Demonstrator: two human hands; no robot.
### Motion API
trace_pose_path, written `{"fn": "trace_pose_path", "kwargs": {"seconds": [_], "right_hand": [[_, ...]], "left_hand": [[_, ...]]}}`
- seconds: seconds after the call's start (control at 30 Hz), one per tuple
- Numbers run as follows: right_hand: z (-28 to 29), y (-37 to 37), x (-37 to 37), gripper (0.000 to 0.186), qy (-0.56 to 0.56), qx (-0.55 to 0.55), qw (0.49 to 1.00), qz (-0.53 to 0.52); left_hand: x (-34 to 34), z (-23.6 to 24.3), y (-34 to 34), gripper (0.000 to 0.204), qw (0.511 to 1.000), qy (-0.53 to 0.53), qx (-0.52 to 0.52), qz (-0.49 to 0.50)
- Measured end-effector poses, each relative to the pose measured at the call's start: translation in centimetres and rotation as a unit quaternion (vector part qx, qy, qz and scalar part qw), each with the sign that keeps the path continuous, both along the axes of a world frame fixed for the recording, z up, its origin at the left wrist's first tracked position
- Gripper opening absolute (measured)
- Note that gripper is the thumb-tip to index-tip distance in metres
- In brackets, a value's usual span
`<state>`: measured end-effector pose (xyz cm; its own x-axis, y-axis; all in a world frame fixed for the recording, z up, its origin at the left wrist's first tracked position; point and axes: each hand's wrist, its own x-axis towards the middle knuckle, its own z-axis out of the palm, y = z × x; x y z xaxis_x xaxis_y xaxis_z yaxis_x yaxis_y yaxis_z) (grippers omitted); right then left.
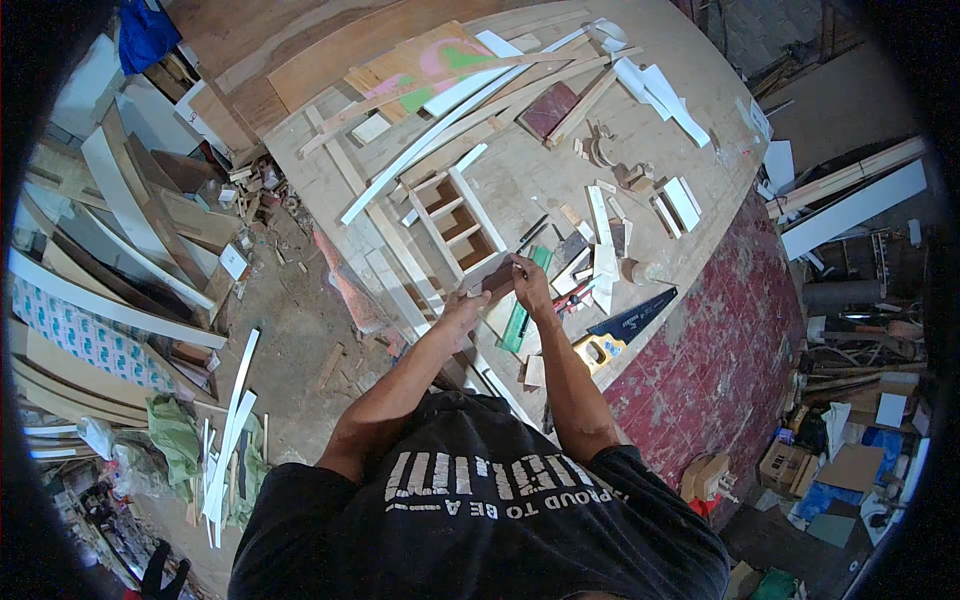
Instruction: Measuring and sawing a piece of wood in a workshop.
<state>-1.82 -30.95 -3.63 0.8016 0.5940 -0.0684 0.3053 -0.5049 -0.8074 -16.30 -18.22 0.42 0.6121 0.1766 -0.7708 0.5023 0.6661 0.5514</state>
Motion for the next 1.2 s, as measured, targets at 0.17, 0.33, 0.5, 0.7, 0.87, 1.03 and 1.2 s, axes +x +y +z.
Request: {"fn": "trace_pose_path", "kwargs": {"seconds": [0.17, 0.33, 0.5, 0.7, 0.87, 1.03, 1.2], "right_hand": [[0.4, -0.2, 0.1, 0.034, 0.032, -0.008, 0.999, 0.0], [-0.8, -0.6, 0.4, 0.035, 0.048, 0.008, 0.999, -0.011], [-1.2, -0.2, 0.2, 0.036, 0.096, 0.029, 0.995, -0.024], [-1.2, -0.4, 0.3, 0.037, 0.082, 0.039, 0.996, -0.021], [0.4, 0.4, -0.5, 0.036, 0.097, 0.025, 0.994, -0.038], [-0.5, -0.5, 0.3, 0.035, 0.07, 0.037, 0.996, -0.038], [-0.4, 0.0, -0.1, 0.035, 0.199, 0.078, 0.973, -0.081]], "left_hand": [[0.3, 4.9, -0.1, 0.098, 0.998, -0.051, -0.031, -0.019], [0.5, 7.4, 0.2, 0.098, 0.994, -0.09, -0.05, -0.03], [0.3, 7.1, 0.2, 0.096, 0.994, -0.1, -0.045, -0.025], [0.5, 7.0, -0.2, 0.044, 0.999, -0.047, 0.018, 0.012], [-0.3, 5.9, 0.0, 0.084, 0.995, -0.088, -0.041, 0.013], [0.1, 2.9, 0.3, 0.083, 0.997, -0.069, -0.03, -0.006], [-0.2, 2.0, 0.5, 0.072, 0.997, -0.061, -0.035, 0.019]]}}
